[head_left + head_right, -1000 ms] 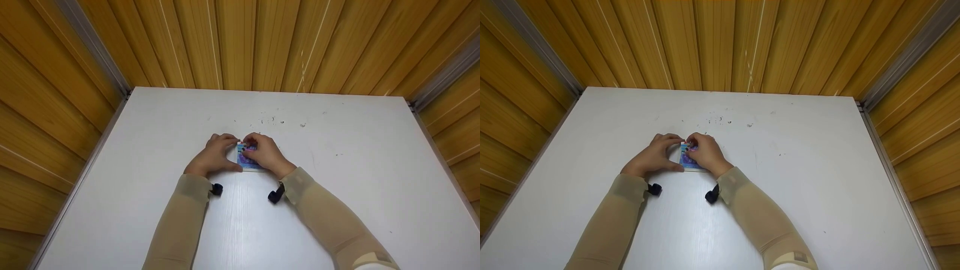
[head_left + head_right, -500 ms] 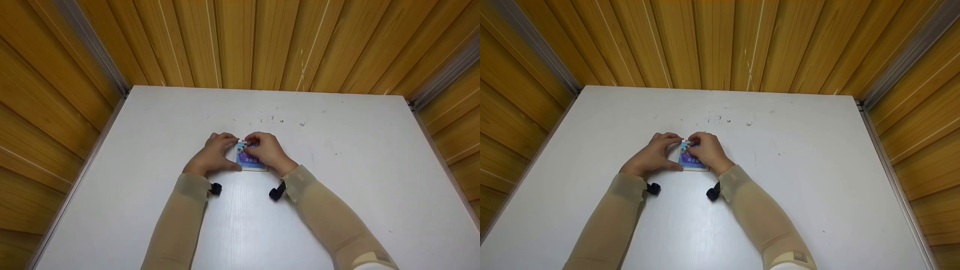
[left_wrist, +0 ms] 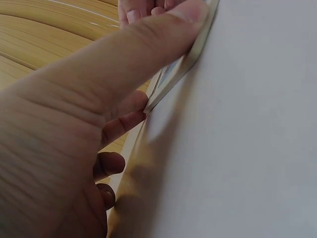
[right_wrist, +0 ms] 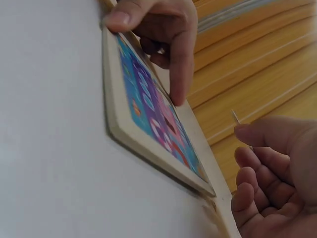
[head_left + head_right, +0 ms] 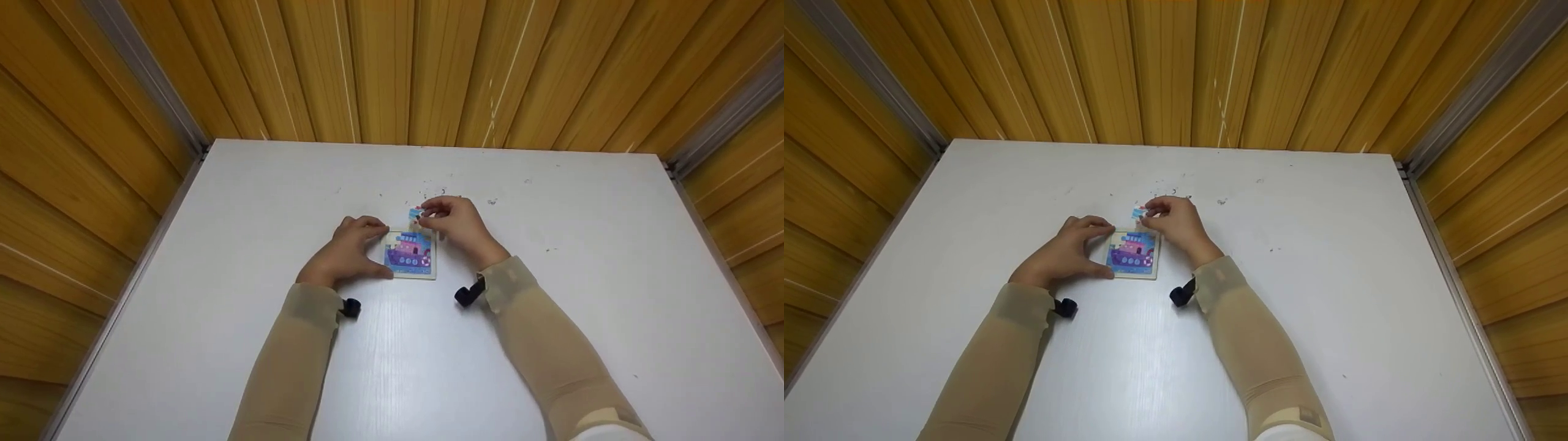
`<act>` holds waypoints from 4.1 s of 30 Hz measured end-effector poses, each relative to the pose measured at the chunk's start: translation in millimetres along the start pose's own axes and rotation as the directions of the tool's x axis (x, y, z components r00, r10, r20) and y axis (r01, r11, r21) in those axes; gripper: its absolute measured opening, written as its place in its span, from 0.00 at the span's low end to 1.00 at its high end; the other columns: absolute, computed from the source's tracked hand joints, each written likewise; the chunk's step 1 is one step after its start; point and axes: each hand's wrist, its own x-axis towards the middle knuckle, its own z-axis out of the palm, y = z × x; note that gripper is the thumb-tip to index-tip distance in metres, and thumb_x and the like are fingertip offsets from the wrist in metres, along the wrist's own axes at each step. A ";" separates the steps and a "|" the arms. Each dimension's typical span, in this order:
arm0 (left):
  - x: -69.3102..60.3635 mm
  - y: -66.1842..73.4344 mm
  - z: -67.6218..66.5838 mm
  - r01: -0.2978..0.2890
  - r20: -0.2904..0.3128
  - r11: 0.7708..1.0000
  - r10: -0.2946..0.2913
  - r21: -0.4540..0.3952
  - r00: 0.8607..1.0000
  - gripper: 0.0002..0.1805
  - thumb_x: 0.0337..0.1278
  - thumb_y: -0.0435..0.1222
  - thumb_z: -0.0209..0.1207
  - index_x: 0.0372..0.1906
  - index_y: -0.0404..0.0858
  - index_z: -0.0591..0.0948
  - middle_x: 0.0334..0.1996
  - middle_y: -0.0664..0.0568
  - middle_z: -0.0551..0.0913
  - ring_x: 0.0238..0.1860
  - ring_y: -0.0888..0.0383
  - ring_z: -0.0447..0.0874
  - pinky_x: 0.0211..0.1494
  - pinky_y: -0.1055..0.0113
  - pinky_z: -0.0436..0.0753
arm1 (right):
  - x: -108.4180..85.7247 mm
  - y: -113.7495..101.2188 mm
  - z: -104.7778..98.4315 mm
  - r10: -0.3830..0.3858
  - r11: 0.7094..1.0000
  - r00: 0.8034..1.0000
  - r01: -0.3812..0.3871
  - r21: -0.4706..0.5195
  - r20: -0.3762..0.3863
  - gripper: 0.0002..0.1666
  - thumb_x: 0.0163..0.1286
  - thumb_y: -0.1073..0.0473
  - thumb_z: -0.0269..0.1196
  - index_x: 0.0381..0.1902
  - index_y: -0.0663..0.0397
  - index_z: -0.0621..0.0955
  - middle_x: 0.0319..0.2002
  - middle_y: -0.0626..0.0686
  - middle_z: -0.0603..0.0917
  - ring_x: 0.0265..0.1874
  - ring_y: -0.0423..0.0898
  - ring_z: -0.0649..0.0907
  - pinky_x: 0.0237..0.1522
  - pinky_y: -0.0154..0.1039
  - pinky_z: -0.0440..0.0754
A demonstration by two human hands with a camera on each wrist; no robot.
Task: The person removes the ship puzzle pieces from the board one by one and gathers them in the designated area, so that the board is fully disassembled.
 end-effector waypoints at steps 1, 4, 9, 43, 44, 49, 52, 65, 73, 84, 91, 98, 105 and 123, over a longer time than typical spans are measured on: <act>-0.2 0.0 0.2 0.001 -0.001 1.000 -0.001 -0.003 1.000 0.58 0.44 0.53 0.91 0.83 0.44 0.78 0.82 0.56 0.75 0.82 0.48 0.64 0.91 0.47 0.70 | 1.2 1.6 -4.8 0.011 1.000 1.000 -0.011 -0.003 -0.010 0.21 0.74 0.59 0.77 0.63 0.54 0.91 0.51 0.54 0.90 0.44 0.46 0.82 0.33 0.29 0.83; -1.3 0.3 0.3 0.007 -0.002 1.000 -0.007 -0.008 1.000 0.58 0.44 0.52 0.91 0.83 0.44 0.78 0.82 0.56 0.75 0.83 0.47 0.64 0.92 0.47 0.69 | 4.1 6.6 -18.3 0.041 0.998 0.998 -0.043 -0.040 -0.051 0.21 0.75 0.58 0.77 0.63 0.53 0.91 0.51 0.53 0.89 0.45 0.47 0.80 0.34 0.29 0.81; -2.9 0.3 0.0 0.008 -0.004 1.000 -0.008 -0.004 1.000 0.58 0.43 0.51 0.91 0.82 0.44 0.79 0.81 0.56 0.75 0.81 0.47 0.65 0.91 0.48 0.69 | 7.0 14.8 -36.7 0.062 0.991 0.992 -0.074 -0.108 -0.106 0.22 0.74 0.59 0.76 0.63 0.57 0.90 0.50 0.54 0.88 0.46 0.47 0.79 0.37 0.30 0.79; -2.1 -0.7 1.1 0.001 -0.001 1.000 -0.001 0.017 1.000 0.59 0.42 0.52 0.91 0.83 0.45 0.78 0.82 0.56 0.74 0.82 0.48 0.65 0.92 0.47 0.68 | 6.9 25.8 -66.6 0.153 0.945 0.979 -0.185 -0.270 -0.136 0.26 0.77 0.64 0.71 0.70 0.64 0.86 0.61 0.64 0.90 0.62 0.58 0.86 0.72 0.54 0.85; -2.0 -0.8 1.2 -0.001 0.000 1.000 0.001 0.017 1.000 0.59 0.42 0.52 0.91 0.83 0.45 0.78 0.82 0.56 0.74 0.82 0.47 0.65 0.92 0.47 0.68 | 7.0 26.1 -67.0 0.155 0.945 0.979 -0.186 -0.270 -0.135 0.26 0.77 0.65 0.71 0.70 0.64 0.86 0.61 0.64 0.90 0.62 0.58 0.86 0.72 0.55 0.85; -1.5 -1.7 1.0 -0.013 -0.005 1.000 0.013 0.008 1.000 0.59 0.41 0.52 0.91 0.83 0.45 0.78 0.82 0.55 0.75 0.82 0.47 0.65 0.92 0.47 0.68 | 7.5 26.4 -69.8 0.159 0.946 0.979 -0.189 -0.264 -0.131 0.27 0.76 0.66 0.70 0.71 0.64 0.85 0.62 0.65 0.89 0.61 0.57 0.85 0.73 0.54 0.84; -1.4 -1.8 0.8 -0.017 -0.008 1.000 0.017 0.004 1.000 0.59 0.41 0.52 0.91 0.83 0.45 0.78 0.81 0.55 0.75 0.81 0.47 0.66 0.92 0.47 0.68 | 7.4 24.9 -70.5 0.151 0.947 0.978 -0.185 -0.261 -0.145 0.27 0.76 0.67 0.68 0.71 0.64 0.85 0.61 0.65 0.89 0.60 0.56 0.85 0.70 0.52 0.84; -1.0 -3.6 1.7 0.000 -0.007 1.000 0.000 0.000 1.000 0.59 0.41 0.52 0.91 0.82 0.45 0.79 0.81 0.57 0.75 0.82 0.49 0.65 0.92 0.48 0.68 | 3.0 -4.5 -51.1 0.071 0.975 0.981 -0.106 -0.196 -0.178 0.23 0.81 0.55 0.67 0.68 0.60 0.87 0.60 0.60 0.88 0.51 0.52 0.80 0.50 0.40 0.81; -1.5 -2.8 1.0 -0.017 -0.004 1.000 0.017 -0.012 1.000 0.59 0.41 0.50 0.90 0.83 0.43 0.78 0.81 0.56 0.75 0.81 0.48 0.66 0.91 0.47 0.70 | -2.2 -18.1 -24.0 -0.032 0.986 0.988 0.007 -0.169 -0.149 0.19 0.81 0.55 0.68 0.63 0.58 0.89 0.57 0.60 0.89 0.53 0.51 0.80 0.54 0.41 0.79; -1.9 -3.1 1.1 -0.019 -0.021 1.000 0.019 0.005 1.000 0.59 0.39 0.52 0.90 0.83 0.43 0.78 0.80 0.58 0.76 0.80 0.50 0.67 0.89 0.47 0.73 | -8.4 -21.3 7.3 -0.077 0.987 0.997 0.074 -0.145 -0.010 0.19 0.81 0.55 0.70 0.63 0.58 0.89 0.56 0.58 0.90 0.51 0.51 0.83 0.54 0.41 0.80; -2.5 -3.6 2.4 -0.004 -0.017 1.000 0.004 0.006 1.000 0.59 0.41 0.54 0.90 0.82 0.45 0.79 0.80 0.58 0.76 0.80 0.50 0.67 0.88 0.47 0.75 | -11.8 -13.1 23.7 -0.067 0.985 0.989 0.087 -0.151 0.132 0.19 0.80 0.57 0.71 0.64 0.57 0.90 0.58 0.58 0.91 0.52 0.52 0.86 0.59 0.45 0.85; -1.9 -7.9 3.9 -0.034 -0.033 0.999 0.034 0.002 0.999 0.59 0.40 0.56 0.91 0.81 0.43 0.80 0.79 0.57 0.77 0.79 0.48 0.69 0.87 0.47 0.75 | -11.9 -5.6 32.9 -0.085 0.948 0.971 0.148 -0.282 0.224 0.22 0.78 0.60 0.71 0.67 0.55 0.90 0.62 0.58 0.89 0.60 0.53 0.86 0.70 0.54 0.86; -1.6 -6.8 2.9 -0.029 -0.033 1.000 0.029 0.010 0.999 0.58 0.40 0.56 0.91 0.80 0.43 0.81 0.79 0.57 0.77 0.80 0.47 0.68 0.88 0.46 0.74 | -11.6 -3.1 38.0 -0.115 0.910 0.960 0.205 -0.361 0.255 0.20 0.81 0.60 0.69 0.67 0.54 0.90 0.60 0.57 0.84 0.57 0.52 0.82 0.67 0.53 0.84; 0.1 -3.3 1.7 -0.033 -0.027 0.999 0.034 0.031 0.999 0.57 0.41 0.56 0.91 0.81 0.44 0.81 0.79 0.57 0.77 0.79 0.47 0.69 0.88 0.46 0.75 | -15.3 -4.1 38.5 -0.118 0.891 0.956 0.221 -0.396 0.268 0.18 0.85 0.61 0.66 0.67 0.50 0.90 0.64 0.59 0.77 0.62 0.55 0.81 0.75 0.58 0.82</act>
